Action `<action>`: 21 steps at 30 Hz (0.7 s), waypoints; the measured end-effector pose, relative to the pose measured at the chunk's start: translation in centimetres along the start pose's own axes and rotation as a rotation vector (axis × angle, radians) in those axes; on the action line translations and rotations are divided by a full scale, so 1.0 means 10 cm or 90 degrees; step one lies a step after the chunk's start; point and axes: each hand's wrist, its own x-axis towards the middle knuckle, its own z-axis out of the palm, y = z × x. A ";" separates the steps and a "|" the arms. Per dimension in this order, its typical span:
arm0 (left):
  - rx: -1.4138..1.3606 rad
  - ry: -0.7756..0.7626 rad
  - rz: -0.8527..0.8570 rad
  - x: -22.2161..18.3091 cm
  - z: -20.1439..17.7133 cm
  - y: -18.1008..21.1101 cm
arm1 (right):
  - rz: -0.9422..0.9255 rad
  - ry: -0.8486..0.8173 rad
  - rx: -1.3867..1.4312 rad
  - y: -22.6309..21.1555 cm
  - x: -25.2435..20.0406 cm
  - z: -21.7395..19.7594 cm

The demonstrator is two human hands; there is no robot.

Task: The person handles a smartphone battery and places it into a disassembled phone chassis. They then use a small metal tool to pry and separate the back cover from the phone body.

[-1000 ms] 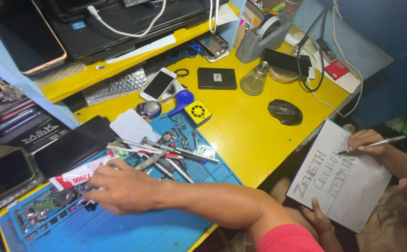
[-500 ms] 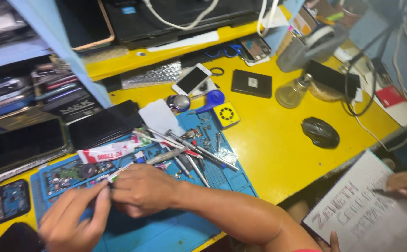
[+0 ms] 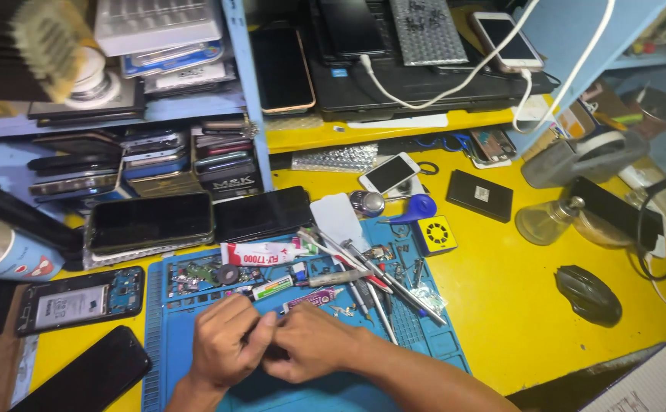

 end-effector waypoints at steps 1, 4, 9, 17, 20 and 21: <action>-0.014 0.002 -0.014 -0.02 0.00 -0.01 | 0.018 -0.035 0.022 -0.02 0.01 -0.02; -0.071 0.004 -0.074 -0.13 0.04 -0.10 | 0.070 -0.140 0.108 -0.07 0.05 -0.08; -0.184 -0.030 -0.210 -0.25 0.09 -0.17 | 0.197 -0.289 0.270 -0.11 0.13 -0.24; -0.227 -0.052 -0.221 -0.26 0.08 -0.19 | 0.209 -0.268 0.360 -0.10 0.14 -0.22; -0.191 -0.057 -0.228 -0.33 0.17 -0.26 | 0.199 -0.213 0.282 0.04 0.00 -0.03; -0.172 -0.043 -0.235 -0.33 0.15 -0.25 | 0.177 -0.224 0.287 0.04 0.02 -0.03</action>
